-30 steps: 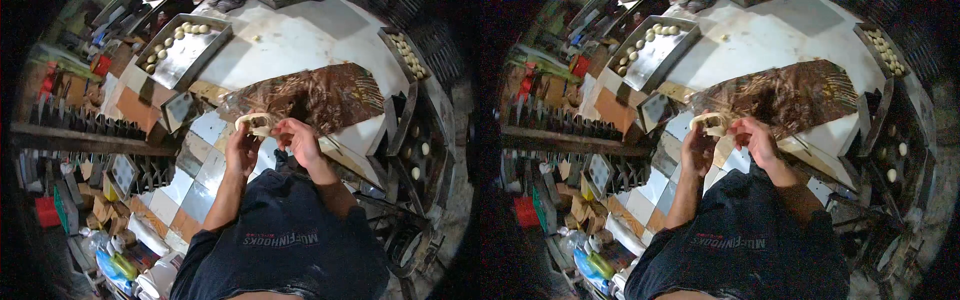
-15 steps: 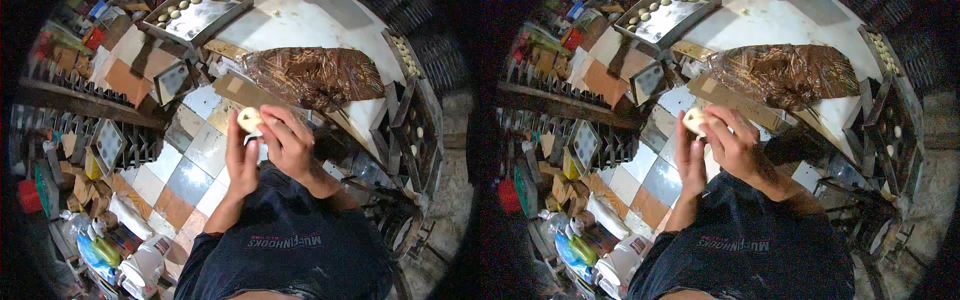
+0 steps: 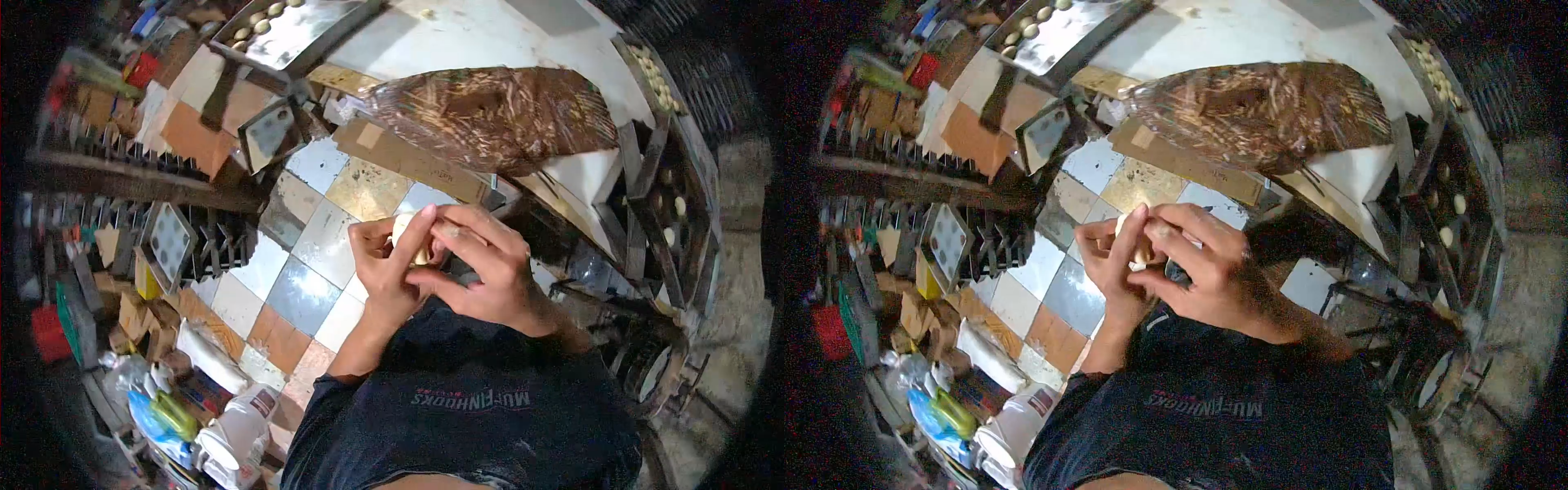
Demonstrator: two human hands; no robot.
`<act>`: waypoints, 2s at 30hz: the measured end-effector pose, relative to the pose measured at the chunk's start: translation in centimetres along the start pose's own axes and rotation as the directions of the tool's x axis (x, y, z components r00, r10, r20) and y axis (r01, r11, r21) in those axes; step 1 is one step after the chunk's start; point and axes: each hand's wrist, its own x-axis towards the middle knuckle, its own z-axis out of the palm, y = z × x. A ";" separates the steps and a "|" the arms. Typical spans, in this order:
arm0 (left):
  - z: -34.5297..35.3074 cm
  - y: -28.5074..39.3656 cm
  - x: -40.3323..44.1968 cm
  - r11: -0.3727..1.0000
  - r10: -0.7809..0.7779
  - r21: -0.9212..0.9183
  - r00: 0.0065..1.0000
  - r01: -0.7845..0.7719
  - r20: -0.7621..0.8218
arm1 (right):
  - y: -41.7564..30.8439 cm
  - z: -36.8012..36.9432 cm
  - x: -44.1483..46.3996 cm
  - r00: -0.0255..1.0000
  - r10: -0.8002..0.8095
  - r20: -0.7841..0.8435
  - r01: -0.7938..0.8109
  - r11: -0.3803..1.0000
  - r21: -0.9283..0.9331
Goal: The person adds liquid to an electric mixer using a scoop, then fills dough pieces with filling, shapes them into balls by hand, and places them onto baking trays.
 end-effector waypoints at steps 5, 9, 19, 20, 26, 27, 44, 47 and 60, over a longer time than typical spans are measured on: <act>6.7 1.7 2.0 0.581 -0.268 -0.721 0.925 0.377 0.268 | 3.3 -6.4 -1.4 0.977 -0.101 -0.188 0.079 0.990 -0.120; 13.6 5.4 4.0 0.398 -0.078 -0.885 0.970 0.241 0.230 | 4.6 -15.0 -2.2 0.961 0.229 -0.153 -0.198 0.960 0.196; 28.9 16.8 8.9 0.632 0.158 -0.768 0.987 -0.105 -0.004 | 10.4 -27.4 -8.5 0.856 -0.200 -0.477 0.091 0.966 -0.241; 30.1 17.8 9.1 0.565 0.158 -0.823 0.987 -0.055 0.043 | 11.3 -28.5 -9.2 0.824 -0.256 -0.505 0.141 0.957 -0.255; 34.7 20.5 10.0 0.517 0.293 -0.841 0.889 0.162 0.351 | 11.7 -32.0 -11.9 0.754 -0.151 -0.639 -0.079 0.945 -0.316; 35.9 21.1 10.1 0.421 0.361 -0.897 0.883 0.131 0.299 | 11.8 -32.7 -12.4 0.730 -0.116 -0.674 -0.059 0.971 -0.231; 42.7 21.7 9.5 0.608 0.280 -0.652 0.646 0.453 0.711 | 12.4 -40.8 -14.1 0.946 -0.020 -0.323 -0.225 0.676 -0.702; 43.4 21.4 9.5 0.573 0.261 -0.652 0.644 0.496 0.719 | 13.1 -41.8 -12.5 0.989 0.033 -0.145 -0.123 0.726 -0.677; 37.1 13.9 14.1 0.547 -0.099 -0.536 0.685 0.643 0.721 | 34.3 -51.4 -9.3 0.852 0.255 -0.457 -0.504 0.633 -0.588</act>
